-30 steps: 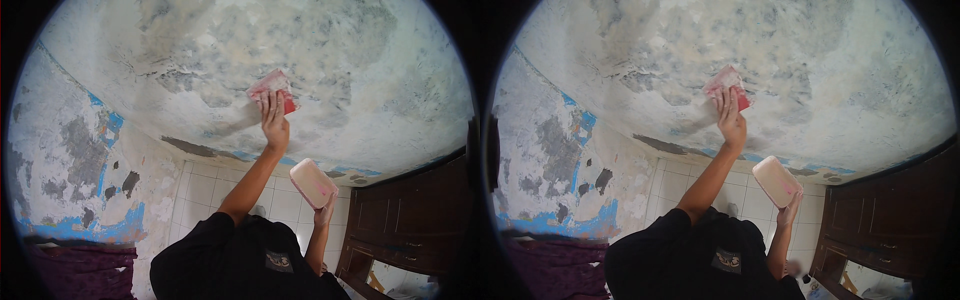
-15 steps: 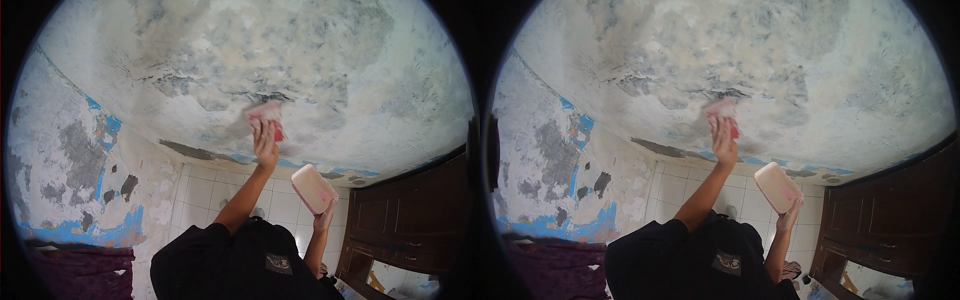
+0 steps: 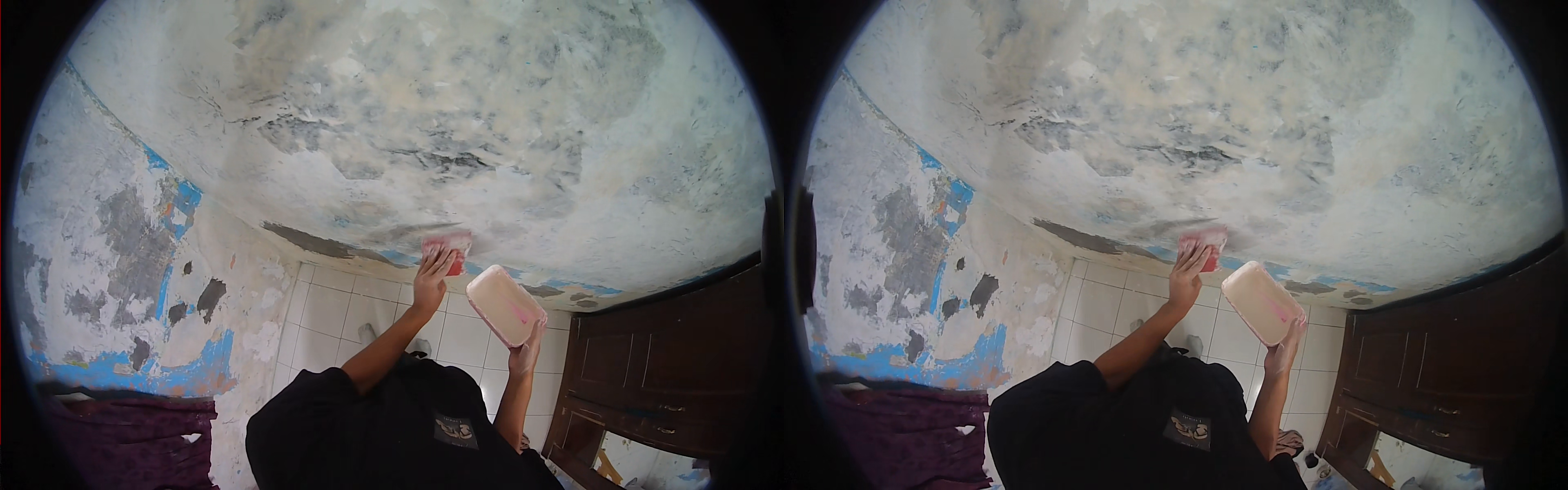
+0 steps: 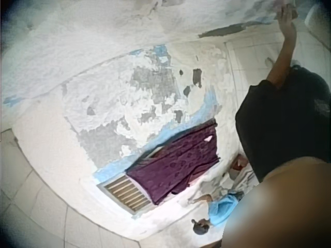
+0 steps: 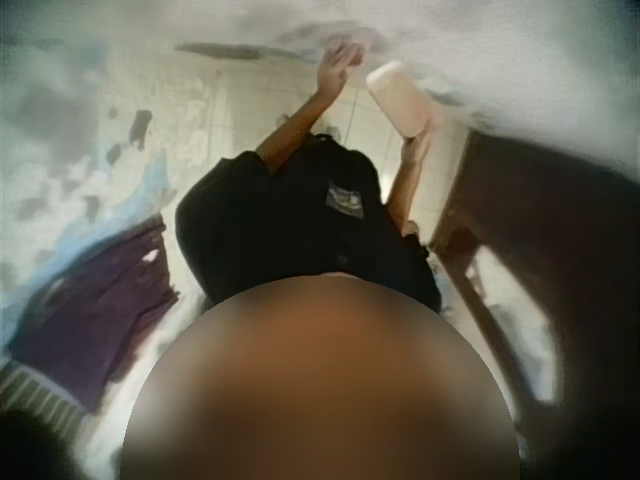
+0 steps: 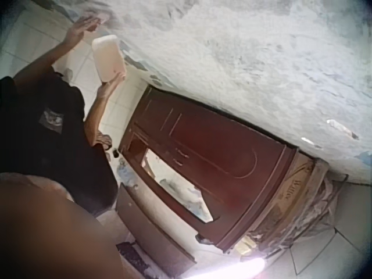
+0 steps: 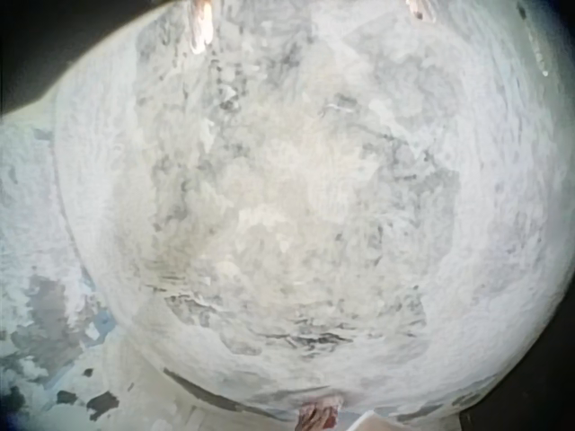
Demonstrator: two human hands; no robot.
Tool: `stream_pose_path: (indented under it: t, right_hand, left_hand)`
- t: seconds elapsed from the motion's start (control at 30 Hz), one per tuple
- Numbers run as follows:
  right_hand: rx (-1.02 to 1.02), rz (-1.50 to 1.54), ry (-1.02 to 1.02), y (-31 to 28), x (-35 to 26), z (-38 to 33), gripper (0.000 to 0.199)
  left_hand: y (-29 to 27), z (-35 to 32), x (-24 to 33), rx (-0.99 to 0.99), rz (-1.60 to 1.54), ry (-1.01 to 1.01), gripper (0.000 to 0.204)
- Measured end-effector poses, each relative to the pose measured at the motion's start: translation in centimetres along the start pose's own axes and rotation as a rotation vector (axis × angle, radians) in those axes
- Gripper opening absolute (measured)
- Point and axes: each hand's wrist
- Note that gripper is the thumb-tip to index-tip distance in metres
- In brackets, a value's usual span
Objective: The person applies putty to a ceiling to repair peeling paint. The putty is applied using a scraper.
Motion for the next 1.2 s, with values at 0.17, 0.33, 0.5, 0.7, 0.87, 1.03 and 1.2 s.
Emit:
stream_pose_path:
  t: [0.17,0.33,0.5,0.7,0.87,1.03,1.2]
  right_hand:
    - [-0.044,-0.048,0.041,1.1,1.5,0.4,0.06]
    - [-0.176,-0.111,0.152,4.6,2.7,0.5,0.05]
    - [-0.342,-0.087,0.161,9.3,3.8,0.6,0.048]
    - [-0.443,-0.054,0.239,12.6,4.1,0.4,0.047]
    - [-0.444,-0.115,0.298,14.2,4.1,0.5,0.046]
    - [-0.534,-0.132,0.346,15.4,4.4,0.3,0.044]
    - [-0.586,-0.112,0.331,16.8,4.5,-0.3,0.047]
  left_hand:
    - [-7.4,-1.1,1.8,-0.129,-0.317,-0.521,0.06]
    - [-14.9,2.4,5.3,-0.296,-0.544,-0.476,0.059]
    - [-14.9,3.4,4.7,-0.806,-0.213,-0.308,0.055]
    - [-15.2,2.7,4.2,-0.767,0.046,-0.291,0.043]
    - [-15.6,2.2,2.9,-0.683,0.198,-0.075,0.032]
    - [-17.5,3.7,3.2,-0.762,0.284,-0.105,0.027]
    - [-19.2,4.4,3.0,-0.833,0.24,-0.215,0.03]
Point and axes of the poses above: each hand's wrist, its own z-axis towards the middle knuckle, its own y-axis out of the palm, x = y × z, and after that the axes turned 1 degree about -y, right-handed
